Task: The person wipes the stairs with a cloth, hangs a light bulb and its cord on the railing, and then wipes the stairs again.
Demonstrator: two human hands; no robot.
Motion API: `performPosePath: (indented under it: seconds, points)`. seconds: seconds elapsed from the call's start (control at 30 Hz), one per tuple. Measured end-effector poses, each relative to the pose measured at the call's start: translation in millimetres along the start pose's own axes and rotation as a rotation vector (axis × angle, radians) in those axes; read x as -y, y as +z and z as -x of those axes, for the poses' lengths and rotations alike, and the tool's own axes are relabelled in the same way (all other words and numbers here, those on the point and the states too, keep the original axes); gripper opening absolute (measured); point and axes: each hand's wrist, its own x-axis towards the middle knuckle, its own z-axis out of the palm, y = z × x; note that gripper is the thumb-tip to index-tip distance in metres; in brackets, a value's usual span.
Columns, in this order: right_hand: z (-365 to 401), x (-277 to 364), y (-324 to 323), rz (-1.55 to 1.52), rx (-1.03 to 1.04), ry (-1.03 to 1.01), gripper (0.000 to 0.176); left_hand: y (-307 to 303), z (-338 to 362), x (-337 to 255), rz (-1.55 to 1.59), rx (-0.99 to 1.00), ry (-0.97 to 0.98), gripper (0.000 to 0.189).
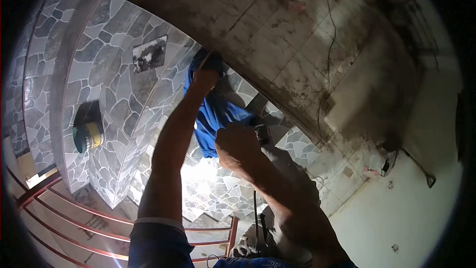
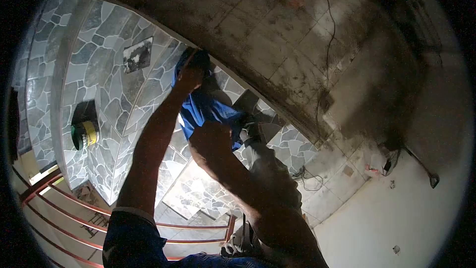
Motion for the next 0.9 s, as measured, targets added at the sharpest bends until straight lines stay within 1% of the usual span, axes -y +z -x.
performPosePath:
  seconds: [0.03, 0.07, 0.13, 0.17, 0.23, 0.27, 0.33, 0.37, 0.43, 0.5, 0.57, 0.6, 0.63, 0.7, 0.73, 0.77, 0.8, 0.87, 0.9]
  points:
    - [-1.7, 0.4, -7.0, 0.022, 0.001, 0.005, 0.008, -4.1, -1.9, -0.1, -0.005, 0.055, -0.010, 0.036]
    - [-2.8, -0.1, -11.5, 0.044, 0.007, 0.011, 0.007, -23.6, -0.5, -20.2, 0.048, 0.205, -0.163, 0.032]
    - [-3.9, -1.5, -14.2, 0.050, 0.004, 0.032, 0.007, -21.0, 1.0, -29.4, 0.064, 0.240, -0.250, 0.027]
    - [-4.6, -1.0, -12.4, 0.034, -0.011, 0.045, 0.007, 5.5, 4.8, -24.3, 0.022, 0.122, -0.180, 0.026]
    - [-8.2, -1.0, -7.6, 0.017, -0.048, 0.051, 0.006, 13.9, -4.0, -16.6, 0.021, -0.141, -0.033, 0.025]
    - [-7.7, 1.3, -3.5, 0.010, -0.062, 0.044, 0.006, -1.1, -17.8, -13.2, 0.066, -0.277, 0.040, 0.024]
    - [-12.8, 1.6, 0.7, 0.005, -0.060, 0.031, 0.006, -18.1, -37.7, -15.8, 0.150, -0.231, -0.032, 0.024]
    - [-12.1, 5.6, 1.9, -0.007, -0.026, 0.029, 0.006, -19.9, -36.6, -24.2, 0.196, -0.023, -0.176, 0.026]
    - [-13.5, 6.5, 2.6, -0.037, 0.014, 0.006, 0.006, -29.1, -35.4, -30.4, 0.277, 0.359, -0.373, 0.029]
    - [-13.5, 0.9, 2.5, -0.080, 0.040, -0.020, 0.008, -35.7, -28.1, -37.0, 0.359, 0.725, -0.473, 0.037]
    - [-16.2, -0.8, -3.5, -0.048, 0.073, 0.046, 0.009, 3.4, 4.6, -31.4, 0.161, 0.176, -0.256, 0.024]
    - [-19.1, -2.0, -8.0, -0.031, 0.083, 0.078, 0.010, 20.0, 9.8, -19.4, -0.086, -0.025, 0.016, 0.023]
    - [-22.9, -3.9, -13.5, -0.075, 0.091, 0.086, 0.011, 28.0, 12.0, -13.5, -0.329, -0.229, 0.288, 0.023]
    - [-20.7, -1.7, -20.0, -0.171, 0.125, 0.106, 0.013, -15.4, 8.9, -44.7, 0.056, 0.331, 0.001, 0.022]
    - [-18.4, 2.0, -16.5, -0.142, 0.163, 0.128, 0.014, -40.9, 6.7, -65.1, 0.217, 0.589, -0.187, 0.022]
    - [-21.1, 5.2, -11.9, -0.103, 0.192, 0.145, 0.014, -43.2, 18.0, -86.4, 0.323, 0.607, -0.234, 0.023]
    - [-22.9, 9.0, -9.1, -0.068, 0.222, 0.162, 0.015, -39.6, 38.3, -107.3, 0.392, 0.556, -0.207, 0.023]
    - [-16.3, 10.6, -10.0, 0.026, 0.120, 0.083, 0.015, -22.4, 79.3, -143.3, 0.438, 0.334, -0.093, 0.025]
    - [-13.3, 8.6, -10.5, 0.078, 0.069, 0.039, 0.015, -17.4, 90.5, -150.0, 0.436, 0.243, -0.061, 0.026]
